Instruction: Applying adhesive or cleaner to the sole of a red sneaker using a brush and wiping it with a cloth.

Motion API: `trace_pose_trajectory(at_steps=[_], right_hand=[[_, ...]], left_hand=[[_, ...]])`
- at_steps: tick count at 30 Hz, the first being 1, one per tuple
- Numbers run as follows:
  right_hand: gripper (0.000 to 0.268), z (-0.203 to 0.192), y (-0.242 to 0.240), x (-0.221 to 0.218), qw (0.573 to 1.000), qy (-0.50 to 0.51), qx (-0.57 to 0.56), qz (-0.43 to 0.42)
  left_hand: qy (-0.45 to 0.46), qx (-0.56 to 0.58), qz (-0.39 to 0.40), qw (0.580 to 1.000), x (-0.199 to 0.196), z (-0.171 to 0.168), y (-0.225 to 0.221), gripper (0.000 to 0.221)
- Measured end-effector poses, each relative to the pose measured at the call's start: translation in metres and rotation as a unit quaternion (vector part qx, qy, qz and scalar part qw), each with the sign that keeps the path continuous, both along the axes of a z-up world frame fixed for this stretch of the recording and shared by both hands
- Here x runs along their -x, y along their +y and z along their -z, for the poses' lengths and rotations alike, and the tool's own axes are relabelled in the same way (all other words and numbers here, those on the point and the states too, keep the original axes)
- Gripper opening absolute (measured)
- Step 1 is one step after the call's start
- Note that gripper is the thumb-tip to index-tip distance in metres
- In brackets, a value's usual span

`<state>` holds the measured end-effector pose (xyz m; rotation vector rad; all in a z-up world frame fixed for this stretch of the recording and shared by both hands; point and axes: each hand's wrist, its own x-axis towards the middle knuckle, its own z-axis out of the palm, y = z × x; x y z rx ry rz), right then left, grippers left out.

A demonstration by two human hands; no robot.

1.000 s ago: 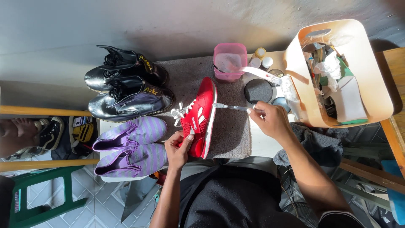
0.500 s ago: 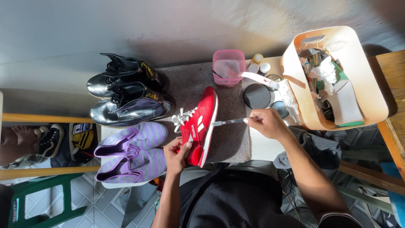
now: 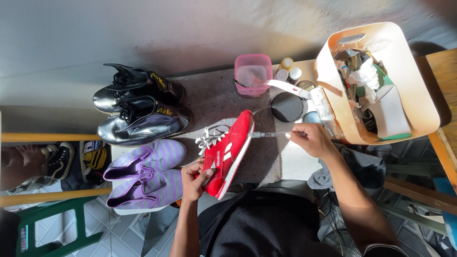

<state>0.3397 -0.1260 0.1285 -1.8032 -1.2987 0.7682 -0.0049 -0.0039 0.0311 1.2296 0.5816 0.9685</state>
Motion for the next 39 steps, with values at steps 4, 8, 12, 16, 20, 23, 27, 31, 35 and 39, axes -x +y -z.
trace_pose_trajectory(at_steps=[4,8,12,16,20,23,27,31,35,39], right_hand=[[0.044,0.033,-0.005,-0.013,0.998,-0.041,-0.007,0.040],[0.042,0.045,-0.006,-0.019,1.000,-0.001,0.010,0.020],[0.038,0.045,-0.009,-0.016,0.998,0.047,0.028,-0.006],[0.044,0.036,-0.006,-0.018,0.998,-0.044,0.014,0.051],[0.043,0.025,-0.003,-0.016,0.999,0.031,0.024,0.020],[0.042,0.024,-0.004,-0.015,0.999,0.029,0.034,0.027],[0.044,0.022,-0.001,-0.019,0.999,0.009,0.035,0.032],[0.043,0.016,-0.001,-0.015,0.998,0.046,0.049,0.021],[0.042,0.018,0.002,-0.018,0.997,0.044,0.053,0.029],[0.040,0.016,0.001,-0.014,0.994,0.072,0.074,0.021]], left_hand=[[0.018,0.002,0.006,1.000,0.002,0.006,0.001,0.032],[0.013,-0.001,-0.002,1.000,0.000,0.005,0.003,0.031],[0.014,0.002,-0.001,1.000,0.002,0.008,0.004,0.031],[0.017,0.012,0.002,1.000,0.001,0.004,0.002,0.030],[0.003,-0.006,0.001,1.000,-0.001,0.006,0.005,0.031],[-0.002,-0.006,0.000,1.000,-0.002,0.004,0.001,0.031],[-0.005,-0.014,0.002,1.000,-0.002,0.005,0.004,0.031],[-0.005,-0.011,0.002,1.000,-0.001,0.005,0.005,0.033],[-0.002,-0.012,0.002,1.000,-0.001,0.004,0.007,0.033],[-0.008,-0.009,0.009,1.000,0.002,0.023,0.013,0.032]])
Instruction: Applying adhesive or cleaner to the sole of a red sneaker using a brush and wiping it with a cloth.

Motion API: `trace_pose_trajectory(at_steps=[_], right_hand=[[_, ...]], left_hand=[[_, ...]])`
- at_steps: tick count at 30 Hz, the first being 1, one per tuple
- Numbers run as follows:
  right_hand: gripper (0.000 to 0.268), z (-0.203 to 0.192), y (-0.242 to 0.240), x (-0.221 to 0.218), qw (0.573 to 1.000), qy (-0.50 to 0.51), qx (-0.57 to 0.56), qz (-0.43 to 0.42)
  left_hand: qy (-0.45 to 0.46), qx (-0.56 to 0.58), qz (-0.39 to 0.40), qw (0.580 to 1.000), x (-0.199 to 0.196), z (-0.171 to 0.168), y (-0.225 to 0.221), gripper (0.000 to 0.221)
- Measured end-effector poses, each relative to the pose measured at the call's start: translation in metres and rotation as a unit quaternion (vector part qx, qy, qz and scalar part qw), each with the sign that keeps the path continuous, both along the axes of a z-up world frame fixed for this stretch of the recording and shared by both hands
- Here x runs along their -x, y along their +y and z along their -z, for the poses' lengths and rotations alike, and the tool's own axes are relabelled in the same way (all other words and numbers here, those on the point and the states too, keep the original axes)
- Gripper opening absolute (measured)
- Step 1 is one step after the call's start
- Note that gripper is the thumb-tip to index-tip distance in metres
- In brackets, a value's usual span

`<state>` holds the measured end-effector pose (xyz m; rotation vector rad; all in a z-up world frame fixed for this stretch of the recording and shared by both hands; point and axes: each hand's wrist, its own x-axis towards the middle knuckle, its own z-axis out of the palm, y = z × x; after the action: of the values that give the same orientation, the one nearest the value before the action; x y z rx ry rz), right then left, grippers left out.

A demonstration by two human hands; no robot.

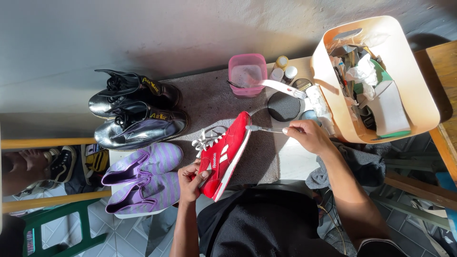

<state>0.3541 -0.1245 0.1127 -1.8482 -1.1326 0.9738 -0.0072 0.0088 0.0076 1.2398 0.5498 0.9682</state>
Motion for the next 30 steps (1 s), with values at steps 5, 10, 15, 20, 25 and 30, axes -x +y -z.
trace_pose_trajectory(at_steps=[5,10,15,20,25,30], right_hand=[[0.043,0.008,0.001,-0.003,0.999,-0.043,-0.007,0.030],[0.047,0.011,0.001,-0.007,0.996,-0.072,-0.007,0.047],[0.046,-0.011,0.002,0.003,0.999,-0.037,-0.009,0.035],[0.047,0.025,-0.018,0.013,0.999,-0.041,-0.034,-0.003],[0.047,0.007,-0.023,0.040,0.993,-0.091,-0.069,-0.007],[0.047,0.011,-0.029,0.059,0.992,-0.093,-0.072,-0.038]], left_hand=[[-0.002,-0.016,-0.004,1.000,-0.004,-0.016,-0.005,0.033],[0.006,-0.021,-0.011,1.000,-0.003,-0.015,-0.005,0.033],[0.003,-0.002,-0.008,1.000,0.000,0.003,0.001,0.031],[-0.001,-0.005,-0.019,1.000,0.001,0.001,-0.003,0.032],[-0.004,-0.005,-0.039,0.999,-0.007,-0.012,-0.006,0.033],[-0.009,-0.026,-0.085,0.996,-0.011,0.012,-0.007,0.030]])
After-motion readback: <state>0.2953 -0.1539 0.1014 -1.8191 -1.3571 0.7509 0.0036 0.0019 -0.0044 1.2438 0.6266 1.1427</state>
